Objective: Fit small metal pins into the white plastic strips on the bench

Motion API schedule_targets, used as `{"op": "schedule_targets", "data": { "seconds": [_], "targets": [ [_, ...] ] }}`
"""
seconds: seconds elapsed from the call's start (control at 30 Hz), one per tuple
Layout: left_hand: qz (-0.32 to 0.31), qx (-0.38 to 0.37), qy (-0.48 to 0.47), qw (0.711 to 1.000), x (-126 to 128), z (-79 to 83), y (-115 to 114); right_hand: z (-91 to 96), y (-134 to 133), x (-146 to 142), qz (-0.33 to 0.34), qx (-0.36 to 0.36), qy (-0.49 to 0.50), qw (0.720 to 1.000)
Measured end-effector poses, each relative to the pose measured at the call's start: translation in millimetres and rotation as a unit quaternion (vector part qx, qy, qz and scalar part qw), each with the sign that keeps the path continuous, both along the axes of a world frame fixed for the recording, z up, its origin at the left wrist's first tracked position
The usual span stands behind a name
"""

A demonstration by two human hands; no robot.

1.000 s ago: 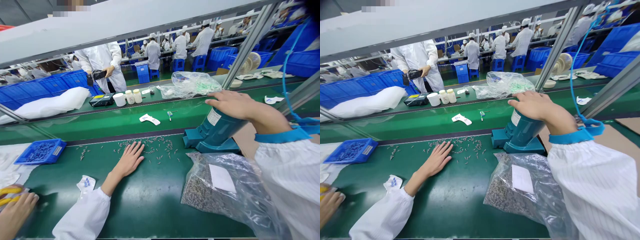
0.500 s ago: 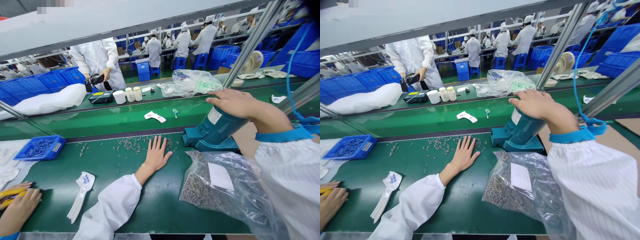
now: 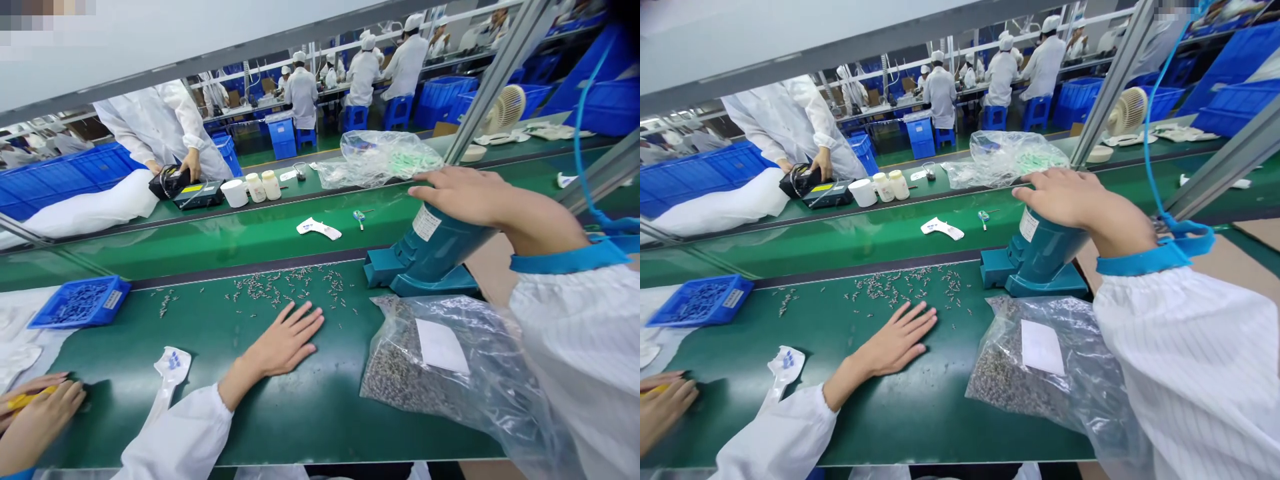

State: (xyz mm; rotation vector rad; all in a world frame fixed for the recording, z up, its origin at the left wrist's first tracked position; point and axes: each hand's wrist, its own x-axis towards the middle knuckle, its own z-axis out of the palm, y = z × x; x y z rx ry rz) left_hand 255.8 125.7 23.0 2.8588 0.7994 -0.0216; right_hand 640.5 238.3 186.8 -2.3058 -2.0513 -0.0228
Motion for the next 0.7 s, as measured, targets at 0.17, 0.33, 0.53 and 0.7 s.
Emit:
{"op": "schedule_targets", "data": {
  "seconds": [0.17,0.33,0.53,0.7],
  "targets": [
    [-0.110,-0.046,-0.025,0.993,24.1,-3.4,-24.8,2.9,-2.1,-2.5,-0.012,-0.011,0.000,1.000],
    [-0.084,-0.047,-0.025,0.995,51.0,-13.7,-7.8,0.1,-0.9,0.2,-0.002,-0.008,0.016,1.000],
    [-0.008,0.000,-0.025,1.000,38.8,-10.4,9.3,-3.1,1.0,3.2,0.002,0.002,0.019,1.000],
    [-0.046,0.020,-0.045,0.998,72.2,-9.3,-0.7,-1.2,-0.2,1.0,-0.002,0.000,0.014,1.000]
  ]
}}
